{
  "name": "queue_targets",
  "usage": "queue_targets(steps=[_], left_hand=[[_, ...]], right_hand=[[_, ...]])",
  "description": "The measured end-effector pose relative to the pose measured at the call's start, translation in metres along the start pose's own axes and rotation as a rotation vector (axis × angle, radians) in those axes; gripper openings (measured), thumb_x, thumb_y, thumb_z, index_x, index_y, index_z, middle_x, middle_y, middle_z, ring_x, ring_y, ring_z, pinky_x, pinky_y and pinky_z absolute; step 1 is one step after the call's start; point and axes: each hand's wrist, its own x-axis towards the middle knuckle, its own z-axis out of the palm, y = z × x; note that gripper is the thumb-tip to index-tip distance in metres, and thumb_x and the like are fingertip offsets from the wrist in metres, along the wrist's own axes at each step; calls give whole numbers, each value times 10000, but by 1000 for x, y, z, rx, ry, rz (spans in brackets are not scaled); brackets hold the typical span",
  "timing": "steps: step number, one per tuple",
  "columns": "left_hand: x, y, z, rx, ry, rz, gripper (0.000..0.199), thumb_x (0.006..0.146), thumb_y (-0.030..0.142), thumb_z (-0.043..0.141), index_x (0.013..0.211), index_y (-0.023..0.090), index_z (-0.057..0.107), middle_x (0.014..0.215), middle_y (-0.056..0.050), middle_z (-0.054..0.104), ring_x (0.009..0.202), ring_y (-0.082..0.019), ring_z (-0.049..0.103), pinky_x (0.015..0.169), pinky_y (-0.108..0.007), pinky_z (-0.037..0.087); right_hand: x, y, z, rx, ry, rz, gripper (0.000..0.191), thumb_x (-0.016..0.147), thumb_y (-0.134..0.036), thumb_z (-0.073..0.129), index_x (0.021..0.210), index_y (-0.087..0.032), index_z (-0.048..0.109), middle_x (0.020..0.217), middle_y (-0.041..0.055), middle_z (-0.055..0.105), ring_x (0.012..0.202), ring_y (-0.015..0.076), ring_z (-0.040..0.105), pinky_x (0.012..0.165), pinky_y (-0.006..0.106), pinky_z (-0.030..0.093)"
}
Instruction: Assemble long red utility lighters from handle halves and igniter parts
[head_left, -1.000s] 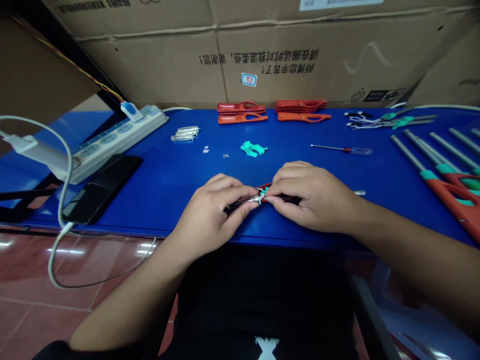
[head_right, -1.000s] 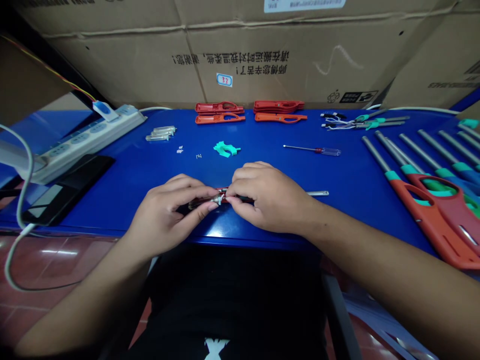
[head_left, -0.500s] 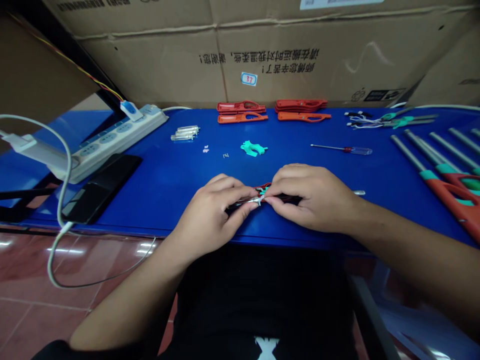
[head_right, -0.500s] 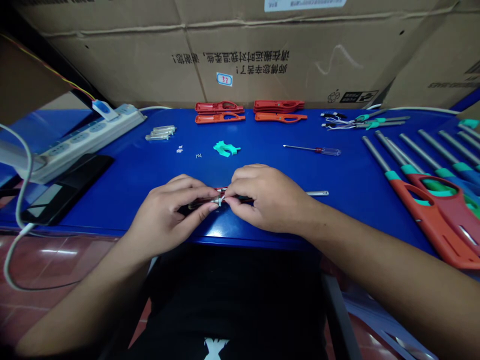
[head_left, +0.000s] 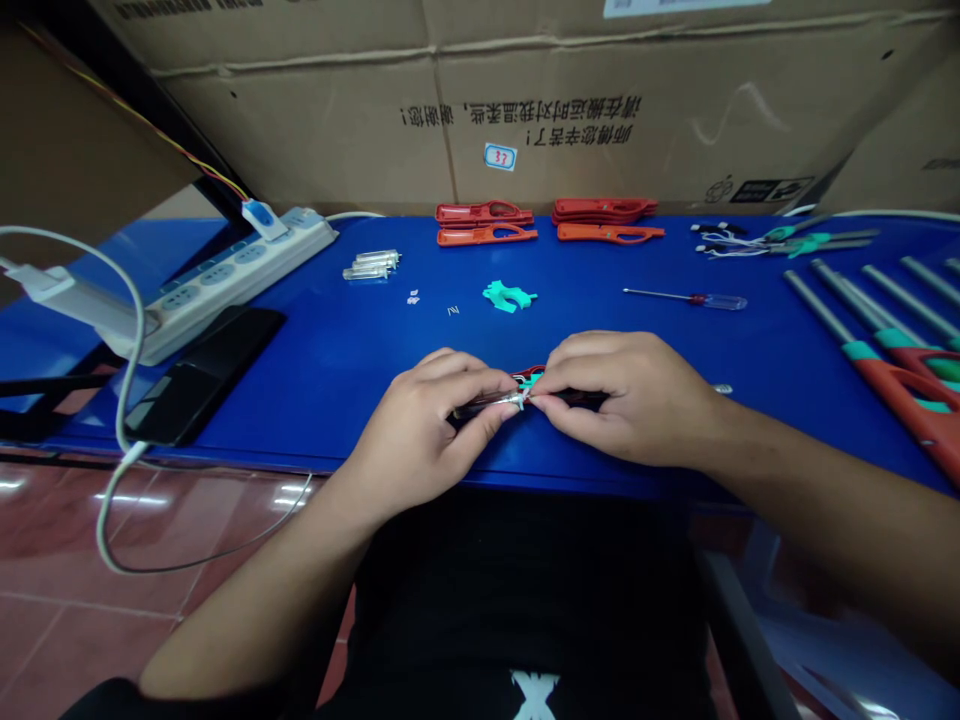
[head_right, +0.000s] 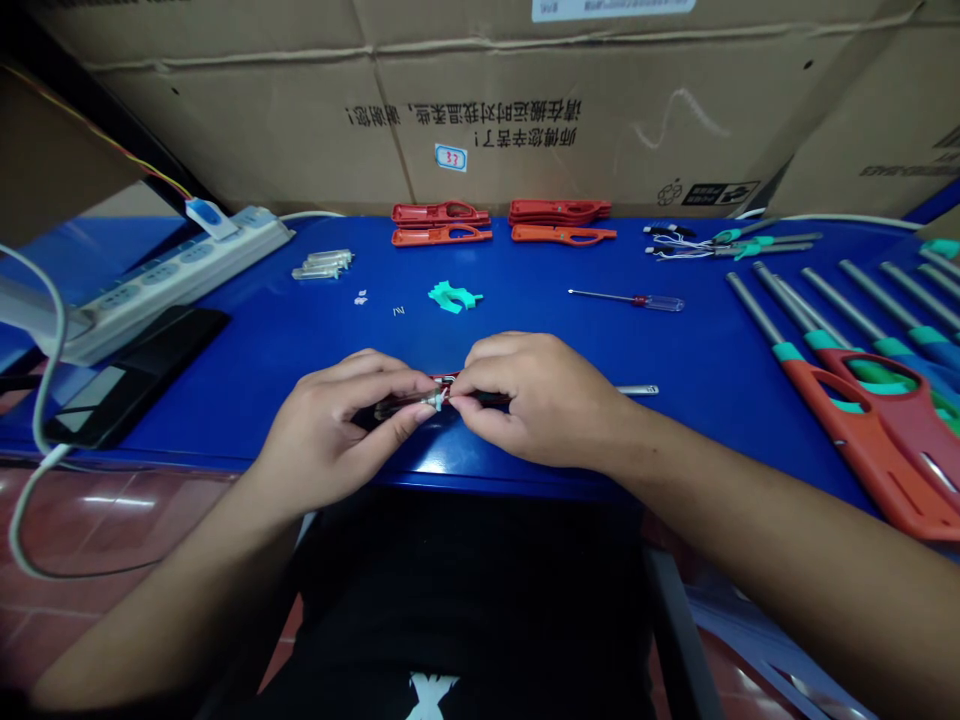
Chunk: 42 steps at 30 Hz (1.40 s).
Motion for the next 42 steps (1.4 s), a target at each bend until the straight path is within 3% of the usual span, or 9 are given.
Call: queue_targets(steps=[23,37,42], left_hand=[[-1,0,1,38,-26,36,159,952,224,603,1078,177,687,991,-55,696,907,-182,612,841,-352,515],[-1,1,1,70,-37,37,162,955,216,605,1077,159,695,982,-60,697,890,-176,601,829,-347,511],[-1,-3,-3,125,5,29,166,941,238,638,1080,181,709,969,-48,716,883,-174,618,813,-333,508]], right_hand=[[-2,2,3,22,-35,-15,164,924,-188,570,926,-207,733,887,24,729,832,157,665,865,333,530],[0,4,-1,14,-56,-21,152,913,-186,578,899,-203,729,858,30,721,825,169,652,826,336,514],[10,5,-12,-122,-70,-36,152,915,-216,579,939,-204,728,888,44,730,827,190,649,807,357,496]])
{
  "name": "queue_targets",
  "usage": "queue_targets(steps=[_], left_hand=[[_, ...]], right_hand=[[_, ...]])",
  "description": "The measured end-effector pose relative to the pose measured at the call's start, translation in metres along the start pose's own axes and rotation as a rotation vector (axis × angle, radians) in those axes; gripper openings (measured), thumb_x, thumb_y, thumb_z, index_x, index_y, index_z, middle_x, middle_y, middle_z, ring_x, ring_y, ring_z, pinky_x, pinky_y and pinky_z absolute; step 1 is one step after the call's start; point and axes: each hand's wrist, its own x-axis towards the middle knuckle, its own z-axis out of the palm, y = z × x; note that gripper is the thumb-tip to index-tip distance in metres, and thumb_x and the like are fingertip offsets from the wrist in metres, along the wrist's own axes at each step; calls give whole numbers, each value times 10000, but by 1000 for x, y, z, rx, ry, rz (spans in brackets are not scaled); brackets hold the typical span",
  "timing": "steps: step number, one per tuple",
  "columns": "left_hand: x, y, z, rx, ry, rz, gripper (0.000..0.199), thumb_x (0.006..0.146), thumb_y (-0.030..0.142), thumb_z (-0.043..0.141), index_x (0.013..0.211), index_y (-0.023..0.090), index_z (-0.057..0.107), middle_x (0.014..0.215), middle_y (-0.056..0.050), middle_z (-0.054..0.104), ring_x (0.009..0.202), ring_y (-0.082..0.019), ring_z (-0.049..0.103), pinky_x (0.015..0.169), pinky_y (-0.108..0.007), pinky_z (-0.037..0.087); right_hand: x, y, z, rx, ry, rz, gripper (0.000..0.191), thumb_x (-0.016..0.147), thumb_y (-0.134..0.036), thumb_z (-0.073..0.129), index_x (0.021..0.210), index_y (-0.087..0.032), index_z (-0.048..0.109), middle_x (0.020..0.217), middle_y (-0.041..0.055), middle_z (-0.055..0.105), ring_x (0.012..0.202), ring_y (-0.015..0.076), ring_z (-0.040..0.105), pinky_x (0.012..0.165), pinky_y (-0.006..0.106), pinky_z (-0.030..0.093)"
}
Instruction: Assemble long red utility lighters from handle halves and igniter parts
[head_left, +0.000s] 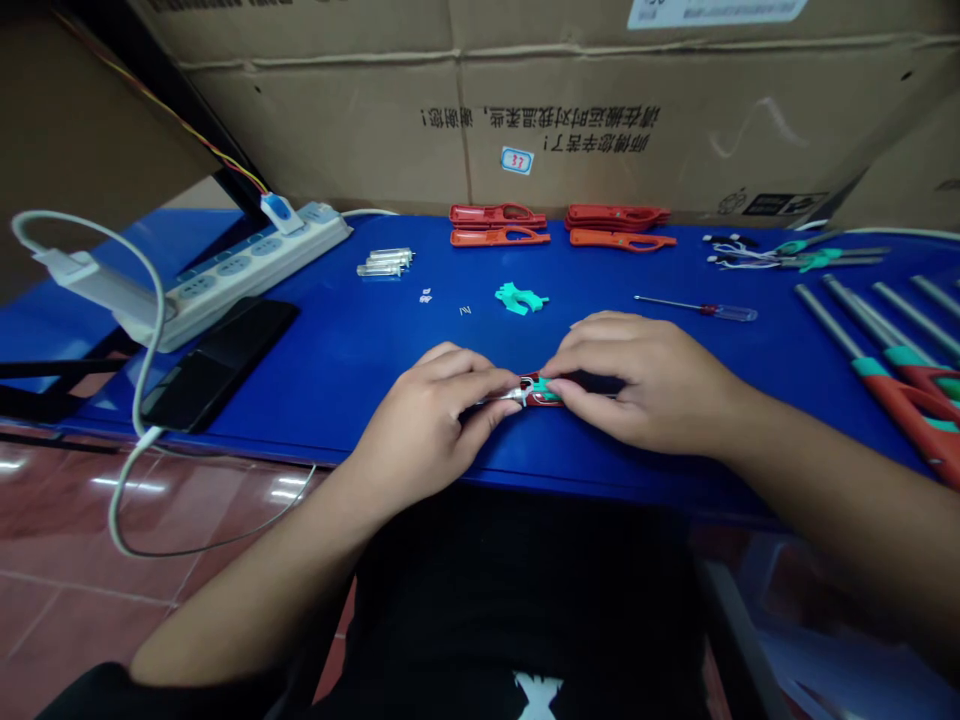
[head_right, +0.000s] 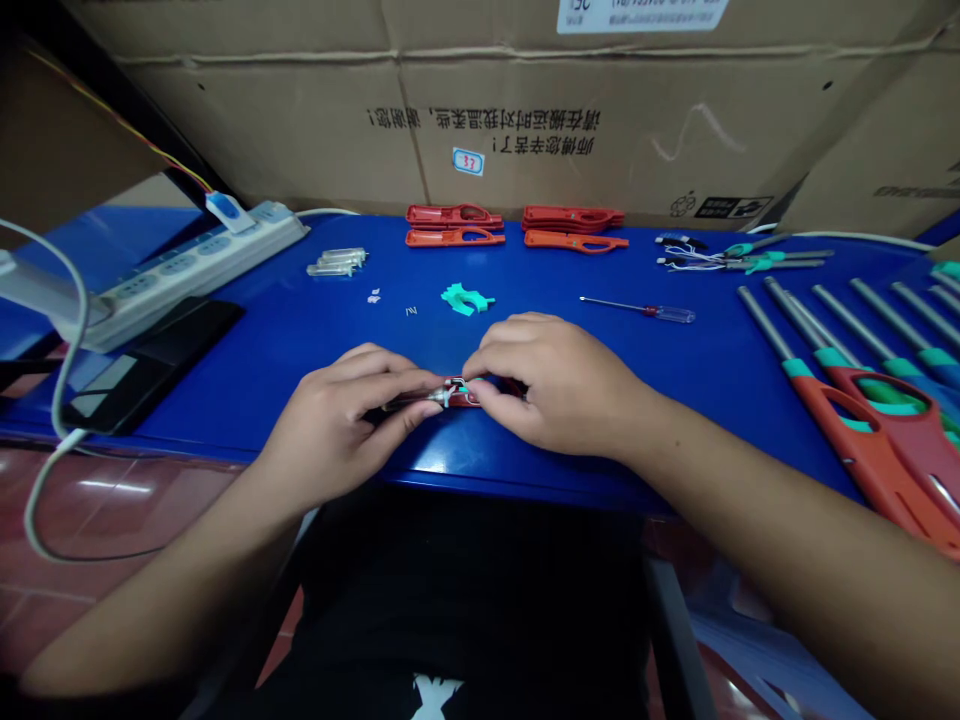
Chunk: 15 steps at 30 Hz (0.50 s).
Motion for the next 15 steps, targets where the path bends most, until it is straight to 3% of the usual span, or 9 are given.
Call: queue_targets(steps=[7,15], left_hand=[[-2,-4,-3,3,9,-80,114,901,258,701,984,180,696,956,-18,743,877,-165,630,810,-312,495],[0,-8,-1,-41,-27,-106,89,890,223,710,973,193,718,940,-20,733,878,-170,618,827,-325,471]], right_hand=[[23,7,0,66,-161,56,154,894,-206,599,906,-181,751,913,43,733,825,166,660,746,298,488],[15,13,9,158,-130,92,147,892,-220,617,941,-185,751,914,34,733,819,148,656,755,285,488]])
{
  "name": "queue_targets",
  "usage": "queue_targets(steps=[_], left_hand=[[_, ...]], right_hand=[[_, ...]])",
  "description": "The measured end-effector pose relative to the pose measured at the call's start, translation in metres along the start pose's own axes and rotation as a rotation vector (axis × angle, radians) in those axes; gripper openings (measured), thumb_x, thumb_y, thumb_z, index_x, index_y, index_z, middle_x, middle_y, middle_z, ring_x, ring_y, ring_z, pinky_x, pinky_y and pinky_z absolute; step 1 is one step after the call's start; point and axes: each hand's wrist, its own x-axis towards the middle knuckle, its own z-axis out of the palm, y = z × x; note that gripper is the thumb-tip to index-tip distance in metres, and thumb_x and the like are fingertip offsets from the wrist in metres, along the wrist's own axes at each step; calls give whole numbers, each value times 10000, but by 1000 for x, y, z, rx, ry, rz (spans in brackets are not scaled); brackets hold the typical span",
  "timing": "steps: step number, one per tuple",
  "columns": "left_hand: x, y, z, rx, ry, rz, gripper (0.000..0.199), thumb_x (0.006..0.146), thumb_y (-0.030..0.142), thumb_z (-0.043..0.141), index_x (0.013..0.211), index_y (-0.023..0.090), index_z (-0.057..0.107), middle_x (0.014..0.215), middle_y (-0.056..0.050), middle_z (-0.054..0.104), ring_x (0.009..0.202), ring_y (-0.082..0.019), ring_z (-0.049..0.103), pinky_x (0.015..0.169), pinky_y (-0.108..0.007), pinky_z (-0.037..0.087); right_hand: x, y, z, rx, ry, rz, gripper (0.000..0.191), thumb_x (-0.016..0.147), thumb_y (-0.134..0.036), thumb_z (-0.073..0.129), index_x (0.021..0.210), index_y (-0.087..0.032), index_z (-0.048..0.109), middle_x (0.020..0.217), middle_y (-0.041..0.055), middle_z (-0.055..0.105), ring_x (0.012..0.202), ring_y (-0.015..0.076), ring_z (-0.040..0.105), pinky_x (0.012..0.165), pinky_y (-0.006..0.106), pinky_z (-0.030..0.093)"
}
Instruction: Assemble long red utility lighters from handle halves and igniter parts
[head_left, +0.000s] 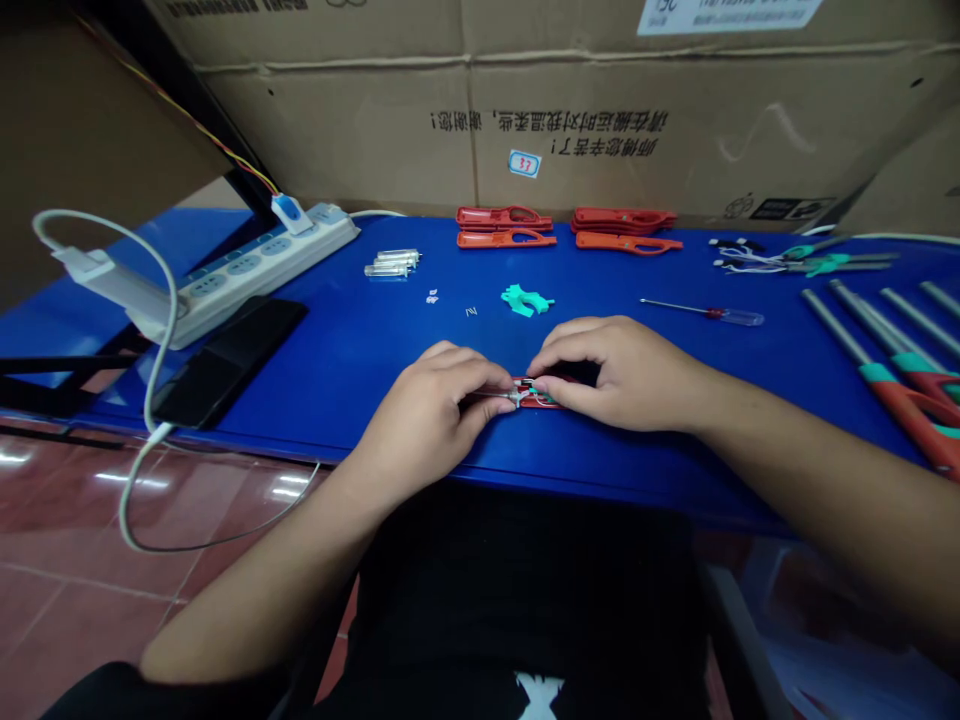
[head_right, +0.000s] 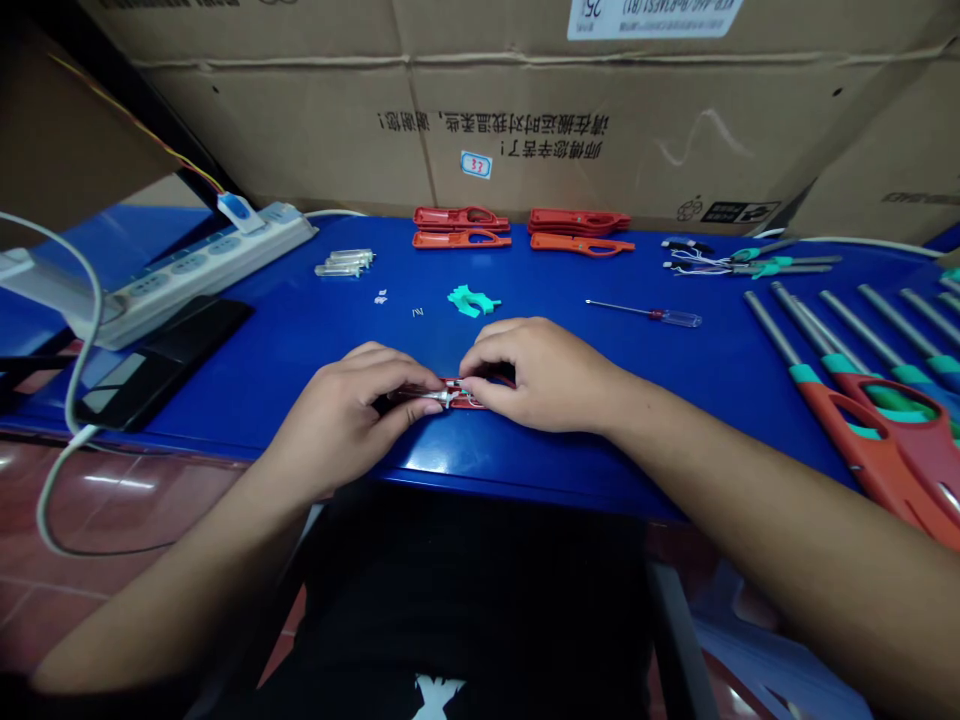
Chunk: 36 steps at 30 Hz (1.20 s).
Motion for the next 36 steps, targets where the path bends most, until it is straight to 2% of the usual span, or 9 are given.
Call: queue_targets(steps=[5,10,19,23,26,29,31,33,36], left_hand=[[2,-1,1,26,-11,-98,107,876,268,727,977,236,741,905,-20,664,877,-182,573,797,-322,439],[6,-3,0,-71,-83,-169,89,881,273,720,957,228,713,886,-6,642,886,-172,573,817,-315,440],[8,-6,0,-95,-93,-170,100,881,295,721,957,229,722,876,-4,645,880,-171,596,845,-332,448],[8,-6,-5,-78,-105,-138,134,954,251,612,988,228,740,902,-14,665,893,-164,607,854,-330,448],[10,-7,-8,-13,-117,-95,147,956,239,602,976,239,747,903,-15,654,903,-171,592,865,-339,437],[13,-9,-11,62,-130,-115,121,922,291,648,1012,246,714,998,-27,624,979,-203,556,907,-367,421],[14,-12,-12,53,-140,-159,198,899,320,669,1070,221,650,1061,-38,609,1013,-218,536,904,-372,426],[15,-15,-12,-5,-171,-185,224,895,329,664,1070,205,602,1040,-35,620,975,-210,542,864,-358,435],[15,-17,-12,-79,-210,-177,119,907,314,635,959,207,639,943,-15,636,888,-185,559,833,-340,433]], right_hand=[[0,0,5,12,20,25,155,899,-234,614,934,-194,760,908,32,724,809,148,647,754,288,481],[4,3,9,46,36,81,156,882,-309,660,891,-197,769,864,24,711,769,139,639,700,273,471],[6,2,13,21,87,116,101,859,-273,690,844,-203,762,817,5,704,748,125,626,687,258,465],[5,0,14,9,91,112,104,868,-262,677,836,-201,755,817,6,706,752,126,626,685,255,462],[6,0,15,8,87,107,103,869,-258,674,836,-201,752,823,7,710,755,127,628,686,255,462],[6,0,15,-1,89,105,101,865,-262,677,837,-200,752,821,7,709,755,126,625,687,256,461],[6,1,15,0,94,109,100,862,-264,680,828,-201,751,813,5,706,751,126,622,682,256,457],[6,1,14,4,96,113,104,863,-270,680,821,-204,750,799,3,704,742,126,621,679,257,455],[5,1,13,13,86,116,124,873,-298,678,843,-205,753,808,6,708,749,129,627,691,261,456]])
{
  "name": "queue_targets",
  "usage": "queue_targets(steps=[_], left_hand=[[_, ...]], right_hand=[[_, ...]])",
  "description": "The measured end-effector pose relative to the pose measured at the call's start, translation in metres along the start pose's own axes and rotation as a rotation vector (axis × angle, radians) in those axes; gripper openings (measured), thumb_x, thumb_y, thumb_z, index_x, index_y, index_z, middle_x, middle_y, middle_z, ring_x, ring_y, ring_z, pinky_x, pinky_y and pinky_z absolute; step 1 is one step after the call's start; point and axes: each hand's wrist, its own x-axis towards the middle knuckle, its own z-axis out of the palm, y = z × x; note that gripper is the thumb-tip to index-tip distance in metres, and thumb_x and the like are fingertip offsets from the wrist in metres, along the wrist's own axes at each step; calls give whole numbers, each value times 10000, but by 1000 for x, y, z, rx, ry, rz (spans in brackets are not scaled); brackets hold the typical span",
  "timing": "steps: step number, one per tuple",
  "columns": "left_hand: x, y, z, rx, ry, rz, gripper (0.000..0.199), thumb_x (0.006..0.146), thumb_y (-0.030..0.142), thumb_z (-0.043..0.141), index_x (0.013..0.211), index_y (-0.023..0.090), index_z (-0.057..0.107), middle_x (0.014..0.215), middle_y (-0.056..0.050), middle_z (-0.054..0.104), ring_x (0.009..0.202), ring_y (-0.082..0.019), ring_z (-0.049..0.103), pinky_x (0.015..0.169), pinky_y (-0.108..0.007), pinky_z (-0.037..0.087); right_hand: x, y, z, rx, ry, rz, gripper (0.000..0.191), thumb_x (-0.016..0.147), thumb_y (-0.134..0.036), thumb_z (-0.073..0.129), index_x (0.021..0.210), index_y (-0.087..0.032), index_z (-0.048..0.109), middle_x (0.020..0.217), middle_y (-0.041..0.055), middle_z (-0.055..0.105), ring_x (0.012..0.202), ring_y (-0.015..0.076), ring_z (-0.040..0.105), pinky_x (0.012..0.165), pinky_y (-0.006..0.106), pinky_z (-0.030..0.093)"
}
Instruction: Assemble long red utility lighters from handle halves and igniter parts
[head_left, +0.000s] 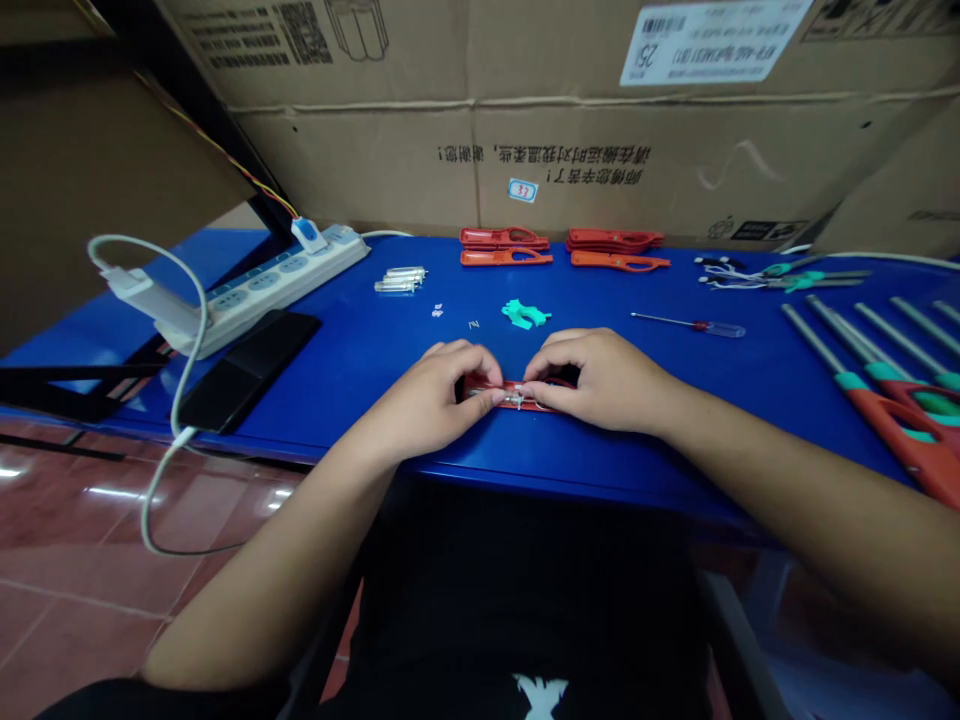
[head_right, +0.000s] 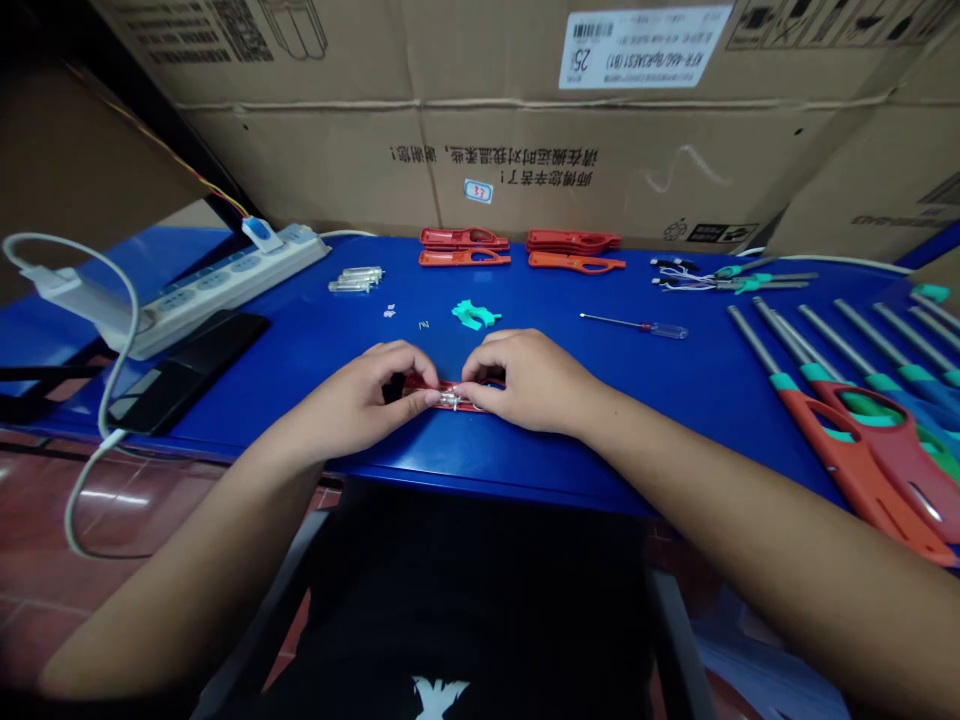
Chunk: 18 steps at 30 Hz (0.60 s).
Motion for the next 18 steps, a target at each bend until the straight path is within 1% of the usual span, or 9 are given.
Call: queue_targets(steps=[3,7,10,13,15,18], left_hand=[[0,0,1,-30,17,0,103,895,297,640,876,214,698,883,-12,637,854,-175,575,836,-338,434],[-1,1,1,-67,49,-16,101,871,284,660,848,217,732,857,-14,651,842,-175,599,816,-330,445],[-2,0,0,-104,42,-32,148,897,325,639,878,220,742,899,-17,680,870,-176,619,816,-322,455],[-3,-1,-1,-169,55,-96,197,929,365,597,950,221,729,938,-15,707,863,-168,634,785,-305,469],[-3,-2,-1,-153,68,-111,176,912,350,613,933,213,721,927,-16,708,849,-168,634,770,-300,471],[-1,-2,-1,-82,44,-64,135,889,306,624,882,206,714,915,-19,696,869,-177,628,798,-316,475]], right_hand=[[0,0,0,20,1,13,139,878,-321,678,871,-208,758,841,8,716,771,129,633,708,261,457],[0,1,1,32,-2,39,132,857,-338,704,856,-219,763,827,1,699,743,121,608,679,255,447],[1,1,2,48,-13,76,121,859,-326,700,855,-221,761,825,1,693,740,120,599,674,254,445],[1,1,3,37,-22,79,104,858,-304,697,870,-222,760,843,3,698,762,125,604,695,258,445],[1,-1,4,23,-17,70,105,859,-301,694,872,-220,759,846,4,699,764,126,604,699,259,446],[1,-3,1,19,-28,50,130,874,-320,676,879,-217,756,846,8,701,763,133,611,693,266,452]])
